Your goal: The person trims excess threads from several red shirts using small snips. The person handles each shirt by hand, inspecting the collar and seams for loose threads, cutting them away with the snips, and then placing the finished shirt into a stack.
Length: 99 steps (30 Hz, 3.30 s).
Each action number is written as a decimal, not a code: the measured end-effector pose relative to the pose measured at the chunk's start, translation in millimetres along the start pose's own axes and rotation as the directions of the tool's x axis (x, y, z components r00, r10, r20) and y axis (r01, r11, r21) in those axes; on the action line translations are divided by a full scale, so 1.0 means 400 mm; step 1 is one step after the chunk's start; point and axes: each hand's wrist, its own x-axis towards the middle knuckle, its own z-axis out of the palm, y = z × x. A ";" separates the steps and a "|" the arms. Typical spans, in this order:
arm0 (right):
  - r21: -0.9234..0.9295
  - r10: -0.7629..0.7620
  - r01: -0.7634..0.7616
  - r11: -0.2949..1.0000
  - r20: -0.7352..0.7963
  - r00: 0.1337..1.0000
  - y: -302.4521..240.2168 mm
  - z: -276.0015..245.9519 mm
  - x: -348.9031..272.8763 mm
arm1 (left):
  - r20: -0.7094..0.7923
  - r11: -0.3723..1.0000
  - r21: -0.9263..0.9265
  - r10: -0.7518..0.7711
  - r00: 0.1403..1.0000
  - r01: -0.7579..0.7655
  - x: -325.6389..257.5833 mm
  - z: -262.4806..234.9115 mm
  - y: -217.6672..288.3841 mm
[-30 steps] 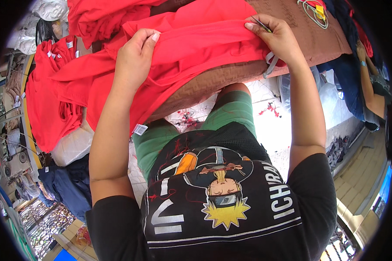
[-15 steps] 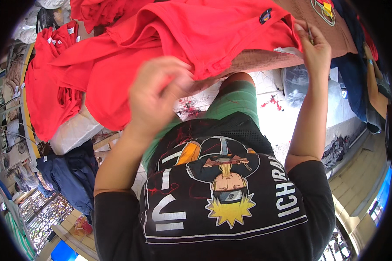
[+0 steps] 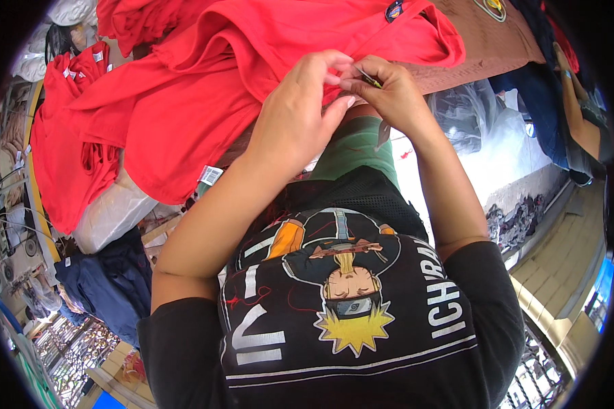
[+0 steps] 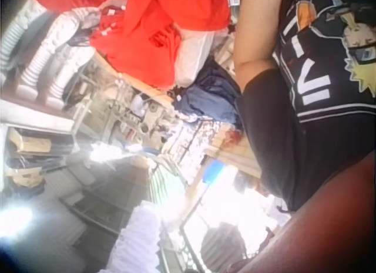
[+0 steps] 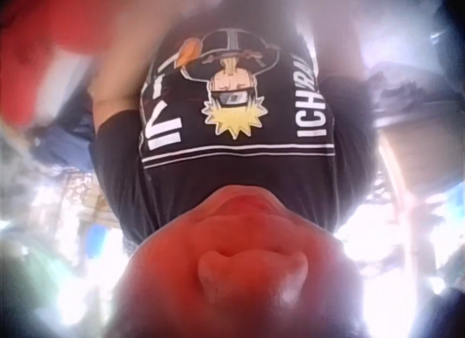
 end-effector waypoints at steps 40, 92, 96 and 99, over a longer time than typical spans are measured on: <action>-0.002 0.098 -0.099 0.995 -0.166 0.981 -0.038 -0.013 -0.006 | 0.140 0.958 0.023 -0.285 0.948 0.284 0.082 0.015 -0.083; -0.011 -0.010 0.012 1.000 0.178 0.984 -0.089 -0.129 -0.068 | 0.307 0.982 0.017 0.172 0.936 -0.186 0.064 -0.123 -0.028; -0.115 0.256 -0.237 0.965 0.205 0.945 -0.034 -0.134 -0.079 | 0.466 0.993 -0.037 0.118 0.877 -0.115 0.024 -0.235 0.017; 0.050 0.241 -0.255 0.966 0.199 0.950 0.015 -0.080 -0.084 | 0.329 0.998 -0.069 0.026 0.944 -0.004 -0.002 -0.207 0.037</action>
